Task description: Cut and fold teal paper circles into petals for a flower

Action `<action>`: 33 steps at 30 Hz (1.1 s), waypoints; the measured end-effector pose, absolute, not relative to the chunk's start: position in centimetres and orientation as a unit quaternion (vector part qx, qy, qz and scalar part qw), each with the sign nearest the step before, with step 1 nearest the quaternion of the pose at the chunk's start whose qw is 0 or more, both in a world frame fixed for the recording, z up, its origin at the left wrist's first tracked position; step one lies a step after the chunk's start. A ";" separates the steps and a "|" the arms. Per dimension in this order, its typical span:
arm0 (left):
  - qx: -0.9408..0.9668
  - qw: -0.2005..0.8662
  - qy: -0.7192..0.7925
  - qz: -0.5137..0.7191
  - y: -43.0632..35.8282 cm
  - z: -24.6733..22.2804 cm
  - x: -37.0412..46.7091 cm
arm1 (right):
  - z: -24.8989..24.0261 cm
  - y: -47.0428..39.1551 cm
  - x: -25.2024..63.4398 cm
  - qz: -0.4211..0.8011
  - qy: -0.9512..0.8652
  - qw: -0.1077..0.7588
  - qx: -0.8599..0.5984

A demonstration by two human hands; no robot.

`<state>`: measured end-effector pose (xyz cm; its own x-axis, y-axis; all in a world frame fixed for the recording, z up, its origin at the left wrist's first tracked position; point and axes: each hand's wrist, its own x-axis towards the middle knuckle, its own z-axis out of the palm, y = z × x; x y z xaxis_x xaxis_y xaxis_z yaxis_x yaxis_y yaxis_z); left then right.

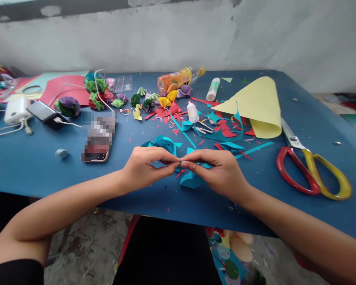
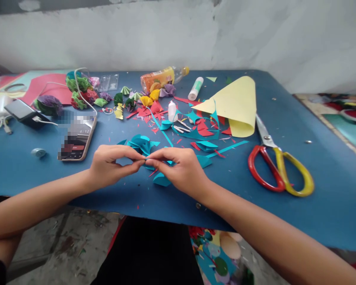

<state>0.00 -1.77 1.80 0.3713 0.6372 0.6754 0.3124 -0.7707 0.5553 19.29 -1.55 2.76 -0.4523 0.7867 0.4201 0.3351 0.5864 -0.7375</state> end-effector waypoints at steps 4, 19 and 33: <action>0.828 0.183 0.302 0.435 -1.9 1.7 0.0 | 2.5 -1.6 19.5 0.236 -0.836 0.372 -0.327; 0.796 0.264 0.341 0.425 -1.4 0.5 0.1 | 2.1 -0.8 19.6 0.259 -0.822 0.352 -0.364; 0.822 0.166 0.307 0.449 -1.3 0.5 -0.1 | 2.6 -1.2 19.5 0.249 -0.820 0.352 -0.377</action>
